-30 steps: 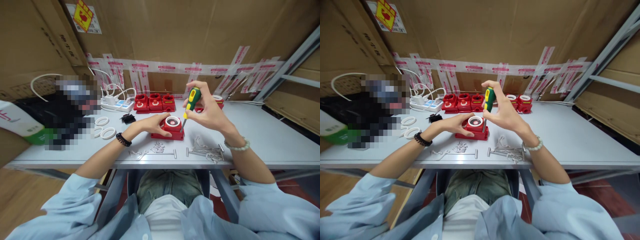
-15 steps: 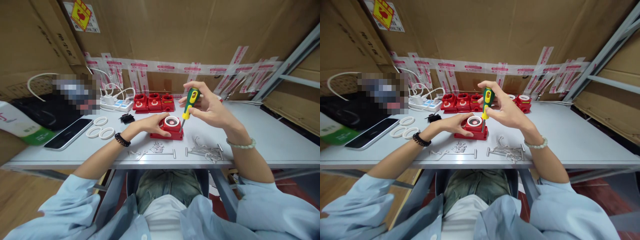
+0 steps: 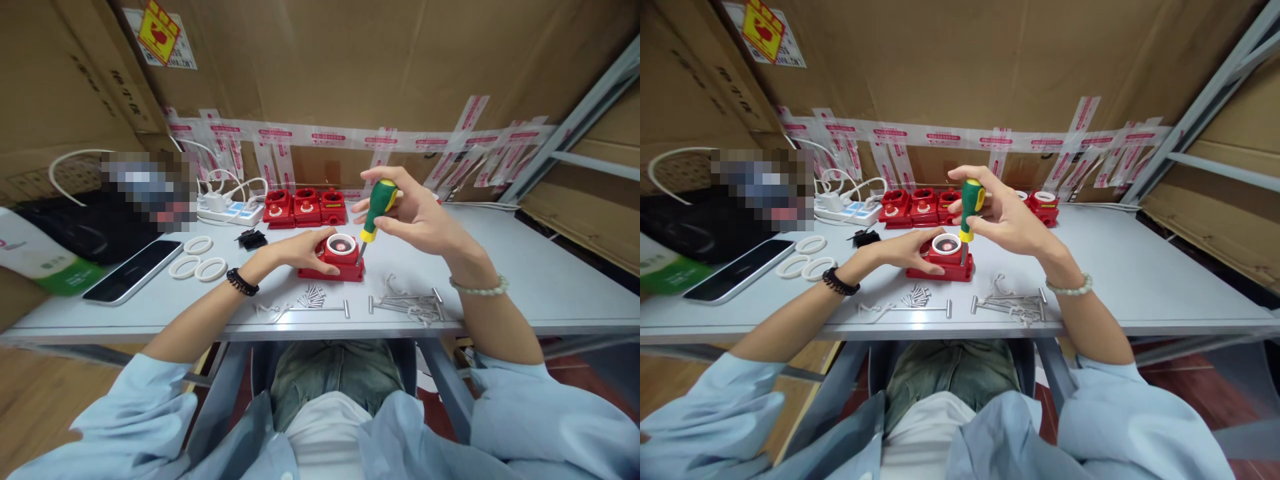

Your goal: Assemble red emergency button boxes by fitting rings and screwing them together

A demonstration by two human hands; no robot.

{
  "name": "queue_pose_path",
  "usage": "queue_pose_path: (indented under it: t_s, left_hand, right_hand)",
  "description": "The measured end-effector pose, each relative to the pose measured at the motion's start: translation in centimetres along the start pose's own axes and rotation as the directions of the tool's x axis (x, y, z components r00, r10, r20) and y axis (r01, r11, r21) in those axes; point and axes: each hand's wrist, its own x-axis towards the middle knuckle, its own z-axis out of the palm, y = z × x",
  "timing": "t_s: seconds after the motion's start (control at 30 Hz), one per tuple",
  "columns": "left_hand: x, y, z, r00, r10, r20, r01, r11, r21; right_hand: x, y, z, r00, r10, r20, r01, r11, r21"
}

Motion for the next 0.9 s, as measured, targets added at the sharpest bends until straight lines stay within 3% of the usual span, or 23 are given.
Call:
queue_pose_path:
  t_s: [0.07,0.17,0.37,0.47,0.53,0.63,0.77,0.9]
  left_hand:
    - [0.0,0.0,0.0,1.000,-0.001,0.003,0.001,1.000,0.004]
    - [0.0,0.1,0.0,1.000,-0.010,0.006,0.010,1.000,-0.011]
    - [0.0,-0.2,0.2,1.000,0.004,-0.011,-0.005,1.000,-0.021]
    - [0.0,-0.3,0.2,1.000,-0.001,-0.016,0.000,1.000,-0.006]
    - [0.0,-0.3,0.2,1.000,-0.003,-0.011,0.003,1.000,-0.001]
    - [-0.1,-0.2,0.1,1.000,0.008,-0.014,-0.008,1.000,-0.003]
    - [-0.1,0.0,0.2,1.000,0.011,-0.017,-0.011,1.000,-0.021]
    - [-0.1,0.0,0.3,1.000,0.009,-0.023,-0.010,0.999,-0.038]
  right_hand:
    - [0.0,-0.2,0.0,0.999,-0.004,-0.037,0.003,1.000,-0.019]
    - [0.3,-0.4,0.9,0.983,-0.025,-0.183,-0.010,0.982,-0.187]
    - [0.8,0.2,2.4,0.910,-0.083,-0.406,-0.083,0.924,-0.374]
    - [0.5,0.2,1.8,0.944,-0.046,-0.328,-0.077,0.933,-0.351]
    - [0.3,-0.2,1.0,0.987,0.000,-0.164,-0.039,0.970,-0.240]
    - [-0.1,-0.9,0.1,1.000,0.017,0.023,-0.016,0.999,-0.041]
    - [-0.1,-1.1,0.4,0.998,0.017,-0.056,-0.022,0.996,-0.091]
    - [0.2,-0.3,2.0,0.966,0.016,-0.260,-0.076,0.972,-0.222]
